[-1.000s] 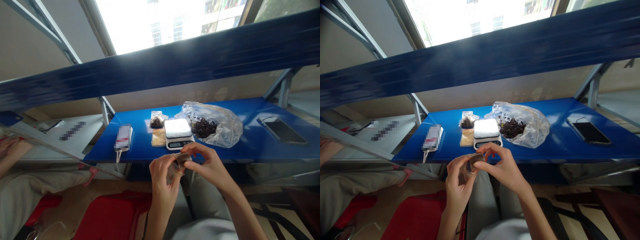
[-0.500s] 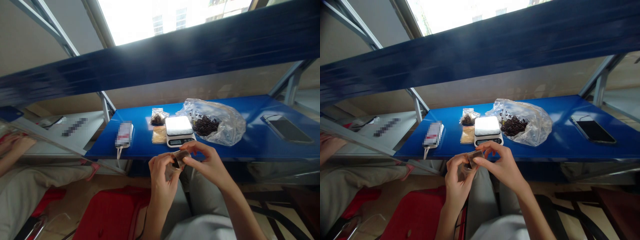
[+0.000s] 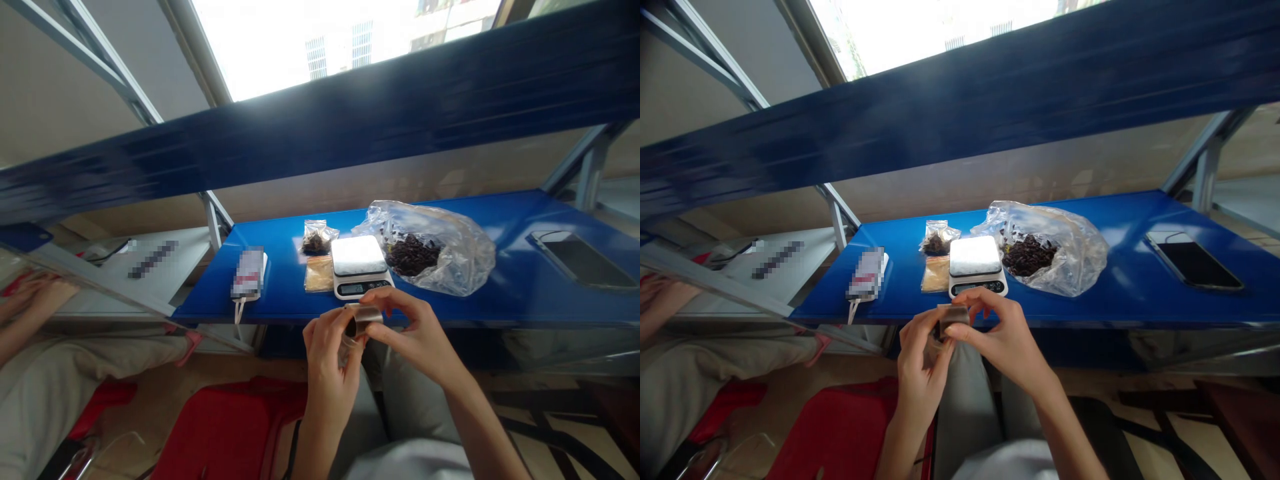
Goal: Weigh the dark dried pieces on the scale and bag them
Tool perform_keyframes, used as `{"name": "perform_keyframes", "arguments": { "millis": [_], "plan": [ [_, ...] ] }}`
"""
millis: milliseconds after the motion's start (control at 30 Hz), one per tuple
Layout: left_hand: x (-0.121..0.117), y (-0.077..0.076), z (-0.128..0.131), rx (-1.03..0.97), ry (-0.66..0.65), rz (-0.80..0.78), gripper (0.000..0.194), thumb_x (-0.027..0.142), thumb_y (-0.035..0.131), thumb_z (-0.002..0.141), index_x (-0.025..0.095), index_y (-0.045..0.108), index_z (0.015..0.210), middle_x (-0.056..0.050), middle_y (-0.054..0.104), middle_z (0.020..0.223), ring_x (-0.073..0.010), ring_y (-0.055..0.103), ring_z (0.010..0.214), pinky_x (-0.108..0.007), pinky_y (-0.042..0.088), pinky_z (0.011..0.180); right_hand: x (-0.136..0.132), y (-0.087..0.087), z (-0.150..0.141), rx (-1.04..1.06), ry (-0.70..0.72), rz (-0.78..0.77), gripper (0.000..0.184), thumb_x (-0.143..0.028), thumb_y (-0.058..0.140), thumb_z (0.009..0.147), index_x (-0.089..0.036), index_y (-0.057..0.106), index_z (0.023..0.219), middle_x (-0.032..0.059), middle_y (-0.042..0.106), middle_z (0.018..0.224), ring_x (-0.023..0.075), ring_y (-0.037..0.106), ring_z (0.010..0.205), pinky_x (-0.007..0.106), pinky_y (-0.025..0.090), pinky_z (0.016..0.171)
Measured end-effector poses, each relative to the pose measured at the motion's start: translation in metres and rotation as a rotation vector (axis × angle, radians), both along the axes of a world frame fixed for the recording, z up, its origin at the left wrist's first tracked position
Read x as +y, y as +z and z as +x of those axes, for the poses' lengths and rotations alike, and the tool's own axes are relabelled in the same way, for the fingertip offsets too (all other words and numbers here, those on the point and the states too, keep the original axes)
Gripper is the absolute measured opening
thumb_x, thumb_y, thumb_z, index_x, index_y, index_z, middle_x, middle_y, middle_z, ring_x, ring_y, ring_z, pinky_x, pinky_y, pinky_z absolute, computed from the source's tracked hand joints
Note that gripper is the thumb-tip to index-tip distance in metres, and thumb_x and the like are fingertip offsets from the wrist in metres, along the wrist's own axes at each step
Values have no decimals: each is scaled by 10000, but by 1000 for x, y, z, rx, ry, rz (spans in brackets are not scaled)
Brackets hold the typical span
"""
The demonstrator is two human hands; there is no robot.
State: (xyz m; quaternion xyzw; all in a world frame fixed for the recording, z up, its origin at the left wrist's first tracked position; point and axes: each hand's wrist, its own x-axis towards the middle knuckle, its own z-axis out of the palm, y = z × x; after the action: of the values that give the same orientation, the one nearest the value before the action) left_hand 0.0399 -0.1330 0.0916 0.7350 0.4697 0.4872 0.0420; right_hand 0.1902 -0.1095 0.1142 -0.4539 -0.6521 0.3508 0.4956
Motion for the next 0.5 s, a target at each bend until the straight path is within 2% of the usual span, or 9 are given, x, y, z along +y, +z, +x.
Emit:
{"name": "perform_keyframes", "arguments": {
  "millis": [167, 500],
  "plan": [
    [0, 0, -5, -3, 71, 41, 230, 153, 545, 816, 219, 568, 1035, -76, 667, 953, -197, 615, 900, -339, 469, 786, 0, 0, -4, -53, 87, -16, 384, -415, 715, 679, -215, 669, 1004, 55, 679, 856, 177, 582, 707, 270, 464, 564],
    [-2, 3, -2, -13, 73, 50, 167, 202, 582, 805, 209, 559, 971, -71, 668, 913, -190, 621, 868, -317, 470, 757, 0, 1, 0, -39, 55, 28, 393, -456, 690, 700, -220, 673, 1014, 49, 679, 855, 169, 561, 687, 274, 463, 594]
  ]
}}
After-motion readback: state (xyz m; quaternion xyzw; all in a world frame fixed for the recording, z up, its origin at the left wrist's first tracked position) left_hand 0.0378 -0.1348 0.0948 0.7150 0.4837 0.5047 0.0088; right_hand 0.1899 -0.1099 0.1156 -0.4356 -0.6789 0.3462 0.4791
